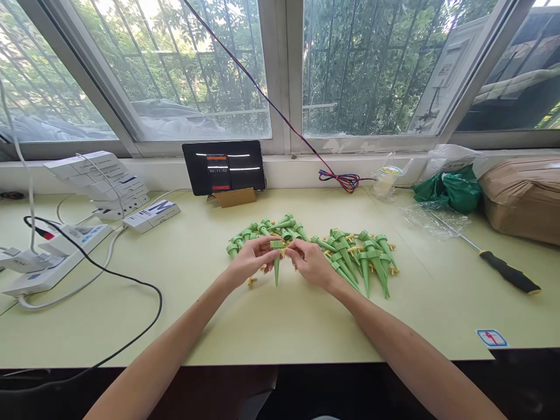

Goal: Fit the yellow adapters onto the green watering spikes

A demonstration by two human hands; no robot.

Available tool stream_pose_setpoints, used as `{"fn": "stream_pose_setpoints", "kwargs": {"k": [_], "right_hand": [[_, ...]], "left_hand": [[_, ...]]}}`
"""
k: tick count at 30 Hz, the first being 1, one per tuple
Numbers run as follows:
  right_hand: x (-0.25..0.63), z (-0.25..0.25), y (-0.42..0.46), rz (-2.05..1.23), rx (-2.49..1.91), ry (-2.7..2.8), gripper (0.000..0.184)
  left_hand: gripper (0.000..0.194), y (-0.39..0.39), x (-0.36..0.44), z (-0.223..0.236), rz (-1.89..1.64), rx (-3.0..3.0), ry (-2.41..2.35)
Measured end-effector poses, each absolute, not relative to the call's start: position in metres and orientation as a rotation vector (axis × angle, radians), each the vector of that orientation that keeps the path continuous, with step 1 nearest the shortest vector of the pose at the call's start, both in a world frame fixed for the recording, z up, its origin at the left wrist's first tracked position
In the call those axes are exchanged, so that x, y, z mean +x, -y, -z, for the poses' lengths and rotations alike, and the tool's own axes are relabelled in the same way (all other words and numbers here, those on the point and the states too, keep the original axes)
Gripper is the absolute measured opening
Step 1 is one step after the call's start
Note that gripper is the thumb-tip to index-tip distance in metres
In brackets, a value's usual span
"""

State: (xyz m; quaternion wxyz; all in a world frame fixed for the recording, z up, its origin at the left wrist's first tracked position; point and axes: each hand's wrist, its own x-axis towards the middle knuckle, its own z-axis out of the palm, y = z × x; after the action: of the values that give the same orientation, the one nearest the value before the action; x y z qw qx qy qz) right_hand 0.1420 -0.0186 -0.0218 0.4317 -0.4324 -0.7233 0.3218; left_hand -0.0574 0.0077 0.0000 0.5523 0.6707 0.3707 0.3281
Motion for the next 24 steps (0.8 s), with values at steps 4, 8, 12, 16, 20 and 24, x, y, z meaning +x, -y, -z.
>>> {"fn": "stream_pose_setpoints", "kwargs": {"k": [4, 8, 12, 16, 20, 24], "right_hand": [[0.1422, 0.0218, 0.0185, -0.785, -1.090, 1.822, 0.029], [0.1424, 0.0227, 0.0179, -0.795, -1.083, 1.829, 0.034], [0.1418, 0.0227, 0.0181, -0.809, -1.083, 1.822, 0.035], [0.1405, 0.0227, 0.0182, -0.837, -1.074, 1.766, 0.031], [0.1401, 0.0235, 0.0174, -0.867, -1.030, 1.705, 0.021], [0.1406, 0.0243, 0.0172, -0.866, -1.066, 1.711, 0.021]], "left_hand": [[0.048, -0.0074, -0.0571, 0.0005, -0.776, 1.590, -0.869], [0.048, -0.0059, -0.0556, -0.0021, -0.777, 1.584, -0.882], [0.048, -0.0059, -0.0551, -0.0034, -0.777, 1.575, -0.880], [0.048, -0.0073, -0.0562, -0.0019, -0.790, 1.577, -0.888], [0.048, -0.0074, -0.0563, -0.0007, -0.789, 1.566, -0.887], [0.048, -0.0071, -0.0553, -0.0005, -0.790, 1.553, -0.882]]}}
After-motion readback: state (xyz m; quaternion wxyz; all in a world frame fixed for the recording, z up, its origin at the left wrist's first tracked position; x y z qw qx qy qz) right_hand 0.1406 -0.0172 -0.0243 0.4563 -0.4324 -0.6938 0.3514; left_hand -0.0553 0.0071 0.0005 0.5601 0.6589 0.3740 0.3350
